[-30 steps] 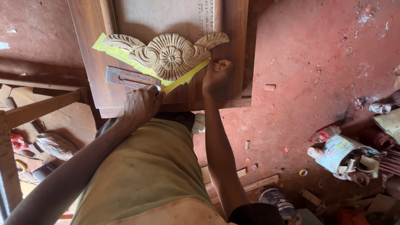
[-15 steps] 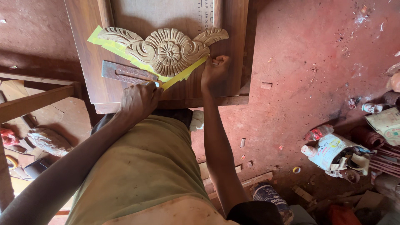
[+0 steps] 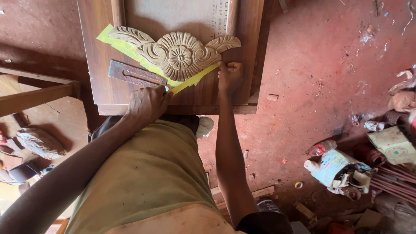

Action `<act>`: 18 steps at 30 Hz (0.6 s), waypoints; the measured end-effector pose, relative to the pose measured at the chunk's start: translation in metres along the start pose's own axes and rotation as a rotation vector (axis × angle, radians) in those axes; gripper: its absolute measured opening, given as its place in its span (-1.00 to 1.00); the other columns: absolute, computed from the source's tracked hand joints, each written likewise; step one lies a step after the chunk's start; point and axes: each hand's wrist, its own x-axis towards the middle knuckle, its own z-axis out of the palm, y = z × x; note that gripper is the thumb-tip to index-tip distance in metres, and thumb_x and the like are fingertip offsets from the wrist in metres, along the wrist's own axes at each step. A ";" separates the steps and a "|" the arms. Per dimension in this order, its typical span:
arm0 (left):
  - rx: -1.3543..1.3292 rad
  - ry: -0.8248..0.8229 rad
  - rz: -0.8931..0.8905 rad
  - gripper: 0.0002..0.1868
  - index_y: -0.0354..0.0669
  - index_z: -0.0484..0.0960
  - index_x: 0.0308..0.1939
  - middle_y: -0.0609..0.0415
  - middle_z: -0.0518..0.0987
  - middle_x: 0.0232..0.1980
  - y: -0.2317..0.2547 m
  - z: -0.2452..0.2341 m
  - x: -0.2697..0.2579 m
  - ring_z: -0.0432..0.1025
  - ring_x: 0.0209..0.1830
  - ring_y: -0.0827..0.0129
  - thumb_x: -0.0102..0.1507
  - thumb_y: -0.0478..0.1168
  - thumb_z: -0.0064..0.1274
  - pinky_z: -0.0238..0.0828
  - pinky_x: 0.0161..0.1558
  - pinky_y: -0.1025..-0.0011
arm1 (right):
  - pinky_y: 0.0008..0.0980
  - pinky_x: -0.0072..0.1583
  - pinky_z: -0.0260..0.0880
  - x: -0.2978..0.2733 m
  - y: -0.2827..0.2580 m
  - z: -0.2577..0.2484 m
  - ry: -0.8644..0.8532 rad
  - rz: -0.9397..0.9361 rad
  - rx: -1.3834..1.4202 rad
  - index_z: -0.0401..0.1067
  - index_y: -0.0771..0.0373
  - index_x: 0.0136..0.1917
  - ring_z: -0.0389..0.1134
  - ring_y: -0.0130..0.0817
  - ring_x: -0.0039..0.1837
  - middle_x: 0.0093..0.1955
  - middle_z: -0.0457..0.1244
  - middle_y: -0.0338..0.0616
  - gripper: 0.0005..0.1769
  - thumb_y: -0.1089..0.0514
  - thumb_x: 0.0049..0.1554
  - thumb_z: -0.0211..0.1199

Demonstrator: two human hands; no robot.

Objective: The person applies yellow masking tape to a wooden surface around a carved floral design. They use a metal scraper to press the tape firmly into the grooves of the carving and smooth it against the wood.

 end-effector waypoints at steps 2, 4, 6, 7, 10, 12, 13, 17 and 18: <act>-0.018 0.003 0.000 -0.65 -0.23 0.64 -0.31 -0.23 0.54 -0.58 0.000 0.000 0.000 0.49 -0.59 -0.14 0.36 -0.01 0.04 0.41 -0.47 -0.02 | -0.49 -0.38 0.34 -0.001 -0.001 -0.002 -0.039 -0.064 -0.110 0.37 0.34 -0.15 0.35 -0.46 -0.42 -0.38 0.31 -0.10 -0.61 0.25 -0.07 0.59; -0.041 0.008 0.011 -0.65 -0.24 0.64 -0.30 -0.23 0.54 -0.58 0.001 0.000 -0.001 0.49 -0.59 -0.15 0.37 -0.01 0.04 0.41 -0.49 -0.01 | -0.49 -0.37 0.34 0.002 -0.005 -0.004 -0.063 -0.085 -0.205 0.38 0.34 -0.16 0.36 -0.45 -0.42 -0.38 0.32 -0.09 -0.61 0.26 -0.09 0.61; -0.052 0.000 0.016 -0.64 -0.23 0.63 -0.32 -0.23 0.54 -0.57 0.001 0.000 -0.002 0.49 -0.58 -0.15 0.37 -0.01 0.04 0.42 -0.47 0.00 | -0.46 -0.40 0.35 0.007 -0.009 -0.003 -0.053 0.055 -0.083 0.36 0.34 -0.15 0.36 -0.44 -0.43 -0.36 0.32 -0.08 -0.64 0.27 -0.06 0.56; -0.057 -0.004 0.019 -0.64 -0.23 0.63 -0.33 -0.23 0.54 -0.57 0.001 0.000 -0.002 0.49 -0.57 -0.15 0.37 -0.01 0.04 0.43 -0.46 0.00 | -0.45 -0.41 0.35 0.008 -0.009 -0.003 -0.046 0.124 -0.021 0.35 0.35 -0.15 0.36 -0.43 -0.43 -0.35 0.32 -0.08 -0.65 0.28 -0.05 0.53; -0.050 -0.024 -0.003 -0.63 -0.23 0.63 -0.32 -0.25 0.54 -0.57 0.001 0.000 -0.002 0.49 -0.58 -0.15 0.38 0.00 0.02 0.43 -0.45 0.00 | -0.47 -0.39 0.39 0.007 -0.006 -0.002 0.001 0.131 0.071 0.35 0.35 -0.14 0.38 -0.44 -0.41 -0.33 0.32 -0.09 -0.70 0.28 0.01 0.49; -0.052 -0.008 -0.005 -0.63 -0.23 0.63 -0.31 -0.25 0.54 -0.56 -0.001 0.001 -0.002 0.49 -0.56 -0.17 0.37 0.00 0.02 0.43 -0.43 -0.03 | -0.46 -0.38 0.39 0.007 0.001 -0.004 -0.016 0.086 0.054 0.35 0.36 -0.14 0.38 -0.43 -0.40 -0.33 0.30 -0.10 -0.71 0.34 -0.01 0.48; -0.053 0.001 -0.006 -0.63 -0.24 0.63 -0.30 -0.24 0.55 -0.56 -0.002 0.002 -0.002 0.49 -0.55 -0.17 0.37 0.01 0.02 0.43 -0.42 -0.04 | -0.46 -0.38 0.39 0.007 0.005 -0.004 -0.026 0.063 0.046 0.35 0.37 -0.14 0.38 -0.42 -0.39 -0.33 0.29 -0.10 -0.71 0.37 -0.02 0.47; -0.052 -0.021 -0.032 -0.61 -0.21 0.67 -0.24 -0.27 0.56 -0.51 -0.005 0.008 -0.002 0.51 -0.52 -0.19 0.37 0.05 -0.02 0.44 -0.41 -0.04 | -0.46 -0.33 0.45 0.014 0.024 -0.012 -0.034 0.075 0.075 0.33 0.35 -0.10 0.39 -0.41 -0.35 -0.28 0.29 -0.10 -0.74 0.37 0.00 0.39; -0.032 -0.045 -0.059 -0.60 -0.19 0.68 -0.23 -0.27 0.57 -0.49 -0.005 0.011 -0.001 0.52 -0.49 -0.18 0.38 0.07 -0.03 0.45 -0.39 -0.04 | -0.44 -0.30 0.47 0.016 0.026 -0.015 0.000 0.085 0.085 0.32 0.33 -0.07 0.40 -0.39 -0.33 -0.26 0.30 -0.09 -0.78 0.37 0.04 0.32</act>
